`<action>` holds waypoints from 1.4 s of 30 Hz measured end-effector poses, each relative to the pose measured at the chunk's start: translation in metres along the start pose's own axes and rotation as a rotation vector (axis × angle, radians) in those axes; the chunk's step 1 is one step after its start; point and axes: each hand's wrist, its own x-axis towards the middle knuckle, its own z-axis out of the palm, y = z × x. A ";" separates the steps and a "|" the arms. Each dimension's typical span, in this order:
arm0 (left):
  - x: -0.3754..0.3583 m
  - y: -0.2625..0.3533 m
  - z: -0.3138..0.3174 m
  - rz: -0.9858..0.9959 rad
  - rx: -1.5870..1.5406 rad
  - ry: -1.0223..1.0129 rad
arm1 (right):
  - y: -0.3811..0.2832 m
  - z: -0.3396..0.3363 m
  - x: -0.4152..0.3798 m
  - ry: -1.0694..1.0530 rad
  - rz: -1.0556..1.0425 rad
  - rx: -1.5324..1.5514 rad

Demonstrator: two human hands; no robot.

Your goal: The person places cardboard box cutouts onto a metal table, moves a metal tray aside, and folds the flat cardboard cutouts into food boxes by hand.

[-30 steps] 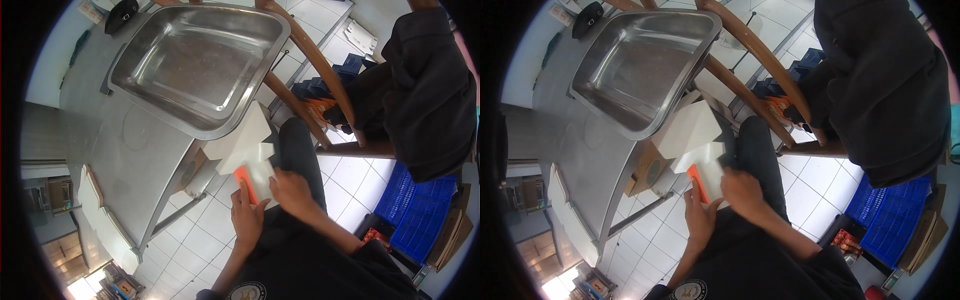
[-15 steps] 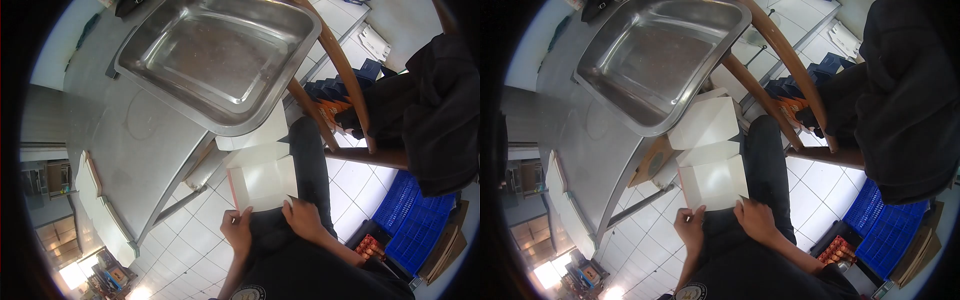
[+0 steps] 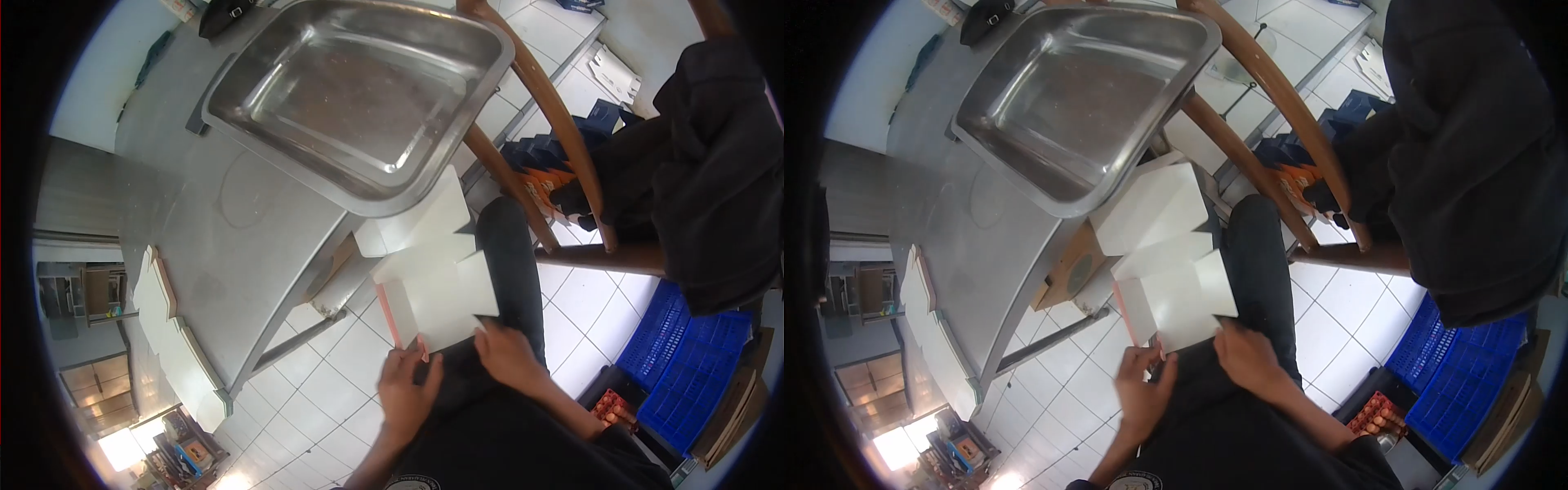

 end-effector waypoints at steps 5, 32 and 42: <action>0.058 0.020 -0.048 0.009 0.002 0.240 | 0.017 -0.057 -0.004 0.000 0.074 0.234; 0.022 -0.066 -0.032 -0.813 -0.951 -0.167 | 0.018 0.022 0.062 0.208 0.206 0.137; 0.001 -0.109 -0.012 -0.882 -1.177 -0.262 | 0.045 -0.017 0.052 -0.100 0.220 0.875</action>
